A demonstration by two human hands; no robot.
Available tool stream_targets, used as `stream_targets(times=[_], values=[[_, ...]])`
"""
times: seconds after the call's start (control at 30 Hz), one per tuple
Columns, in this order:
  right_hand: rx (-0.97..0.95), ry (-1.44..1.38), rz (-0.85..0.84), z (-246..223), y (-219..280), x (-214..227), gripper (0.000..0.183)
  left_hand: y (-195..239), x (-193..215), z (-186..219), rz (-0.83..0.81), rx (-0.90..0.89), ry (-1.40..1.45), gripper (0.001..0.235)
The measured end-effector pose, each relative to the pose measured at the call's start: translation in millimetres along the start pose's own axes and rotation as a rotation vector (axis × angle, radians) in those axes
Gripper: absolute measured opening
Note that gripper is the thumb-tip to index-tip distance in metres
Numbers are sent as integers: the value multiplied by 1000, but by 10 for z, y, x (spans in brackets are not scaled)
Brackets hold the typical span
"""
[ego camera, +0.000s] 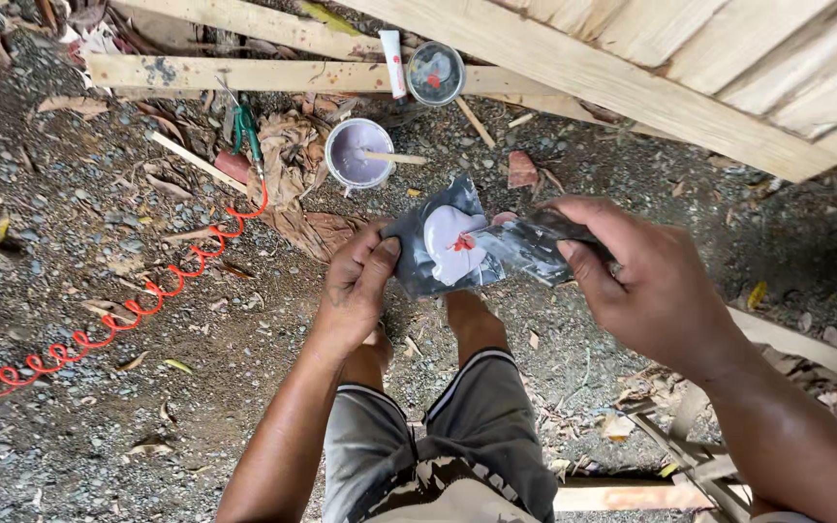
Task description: The person hammers a nail into a wooden plank, then scoops a pink filler from a container and applies it to gaps between planks using a putty knife, smoothing the surface.
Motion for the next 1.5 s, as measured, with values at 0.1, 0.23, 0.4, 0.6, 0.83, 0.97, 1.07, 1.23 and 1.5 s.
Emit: stream_targets(times=[0.1,0.23,0.4,0.6,0.83,0.97,1.07,1.23,1.5], values=[[-179,21,-59,-259,349,172,38,271,-218,291,-23,-18,-21,29],[348,367,37,-1015,616,563,52,426,-608,574,-102,12,42,28],[249,433,167,-794,998,1133,48,366,-1175,887,-213,47,-17,27],[7,161,326,162,1353,1751,31,128,-2020,1178,-316,35,-269,25],[-195,65,331,810,1852,2391,23,-92,-3132,1527,-488,-72,-364,27],[-178,10,318,1039,2129,2424,18,-216,-3625,1508,-539,0,-373,28],[-114,49,353,1066,2421,2509,22,-362,-3860,1241,-467,222,-450,28],[-63,388,399,686,2688,2490,48,-576,-4230,1009,-510,286,-231,25],[-165,616,497,714,2940,2399,47,-867,-4632,854,-625,295,-148,18]])
Point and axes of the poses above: each hand's wrist, its own y-axis away from the middle knuckle, its own x-axis out of the back of the hand, z = x × y, the point moved 9 cm from there along -y, towards the middle knuckle, and after that the axes turned 15 degrees about x, right-handed, at the moved point
